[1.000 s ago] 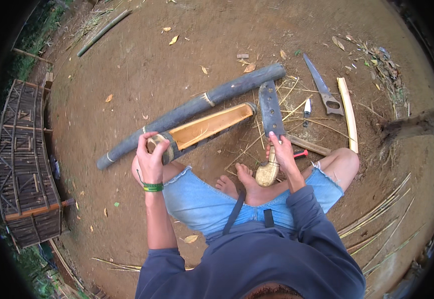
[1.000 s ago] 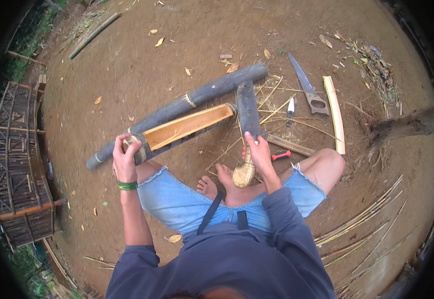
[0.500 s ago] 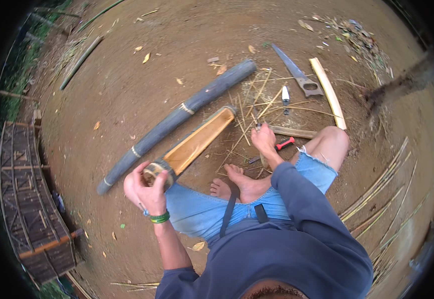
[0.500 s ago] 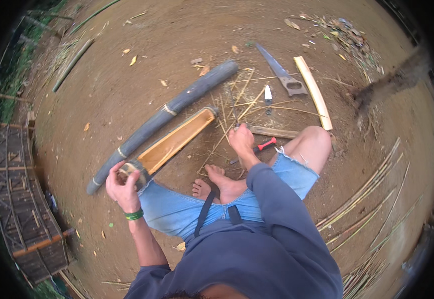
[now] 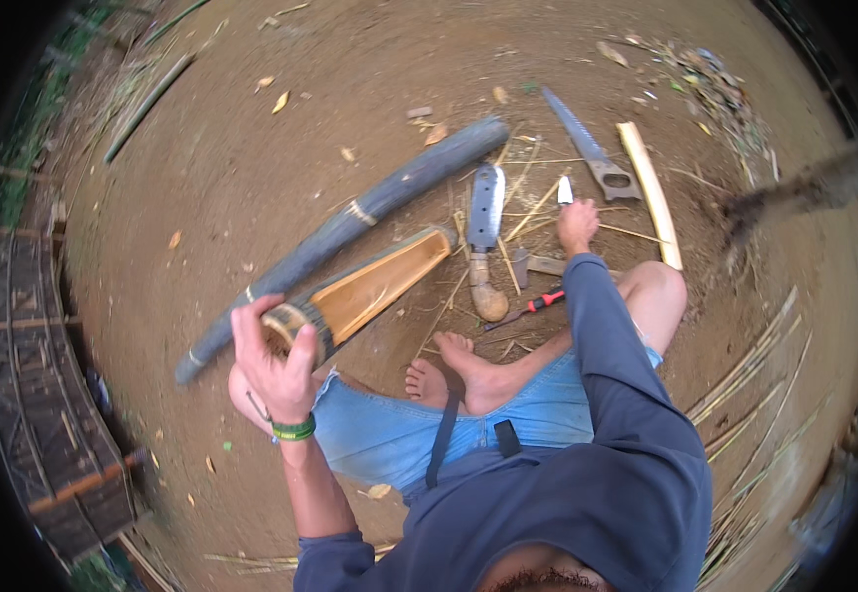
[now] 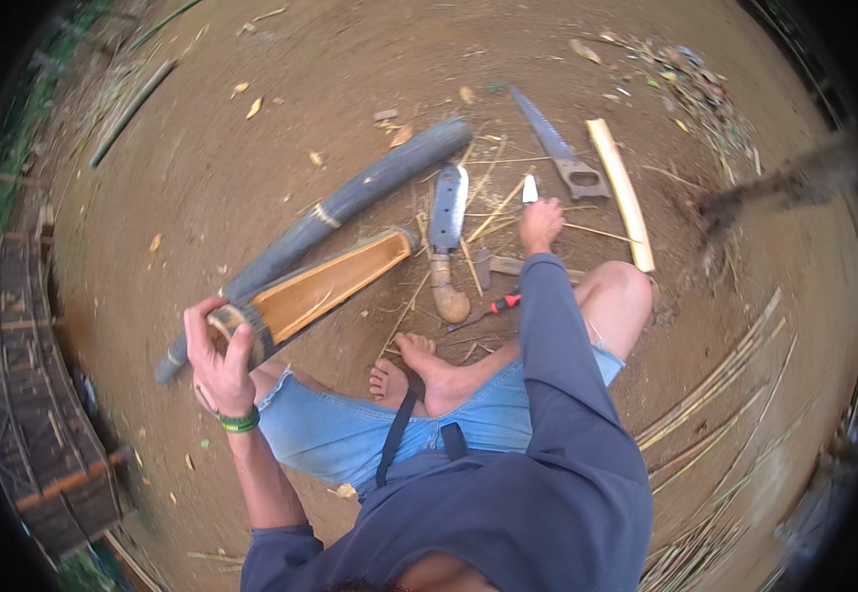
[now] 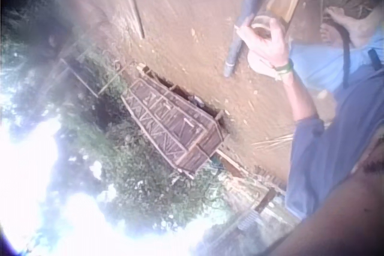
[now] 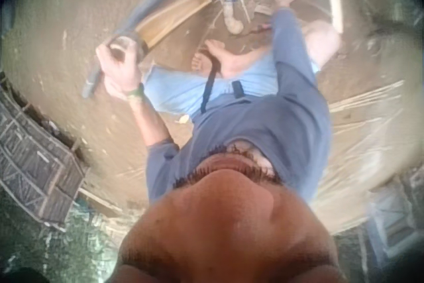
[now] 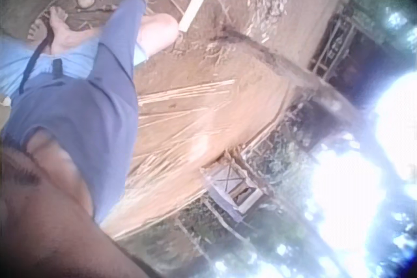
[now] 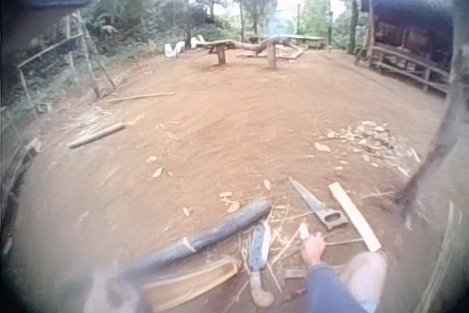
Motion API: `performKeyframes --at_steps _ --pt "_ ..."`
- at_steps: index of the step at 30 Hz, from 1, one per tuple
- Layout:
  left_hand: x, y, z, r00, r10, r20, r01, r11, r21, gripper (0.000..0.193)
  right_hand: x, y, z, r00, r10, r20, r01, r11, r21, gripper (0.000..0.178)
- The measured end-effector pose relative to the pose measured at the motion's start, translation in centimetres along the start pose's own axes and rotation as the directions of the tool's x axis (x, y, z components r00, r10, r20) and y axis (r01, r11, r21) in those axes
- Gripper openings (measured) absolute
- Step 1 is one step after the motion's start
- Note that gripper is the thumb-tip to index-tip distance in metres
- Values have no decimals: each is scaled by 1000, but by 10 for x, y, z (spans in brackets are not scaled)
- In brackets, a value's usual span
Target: The person sits on the ground and uses a large knife to scrape and shape the interior of a split bamboo tube. They repeatedly scrape the inner surface to remove material and smooth the edges, occasionally switching to a smaller knife for finer adjustments.
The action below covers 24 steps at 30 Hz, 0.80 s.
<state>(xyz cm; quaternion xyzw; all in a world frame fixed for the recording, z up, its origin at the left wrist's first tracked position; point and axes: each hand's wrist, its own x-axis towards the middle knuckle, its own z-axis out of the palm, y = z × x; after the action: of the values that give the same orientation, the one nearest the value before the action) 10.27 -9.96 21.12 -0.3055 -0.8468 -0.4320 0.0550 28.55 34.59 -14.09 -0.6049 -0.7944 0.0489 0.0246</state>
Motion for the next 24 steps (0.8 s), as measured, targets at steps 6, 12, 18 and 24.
performKeyframes --at_steps 6,12,18,24 --pt "14 23 7 999 34 20 -36 995 92 43 30 -6 -22 977 119 179 -122 993 3 31" --pt "33 25 11 1000 -14 24 11 993 116 41 55 -17 -75 891 -135 -434 220 963 153 29" --pt "52 18 7 994 -35 99 23 993 112 39 18 -67 -159 859 -366 -358 512 595 620 22" --pt "50 29 15 996 18 90 -28 993 115 37 -166 -89 -217 545 -772 329 -103 328 939 20"
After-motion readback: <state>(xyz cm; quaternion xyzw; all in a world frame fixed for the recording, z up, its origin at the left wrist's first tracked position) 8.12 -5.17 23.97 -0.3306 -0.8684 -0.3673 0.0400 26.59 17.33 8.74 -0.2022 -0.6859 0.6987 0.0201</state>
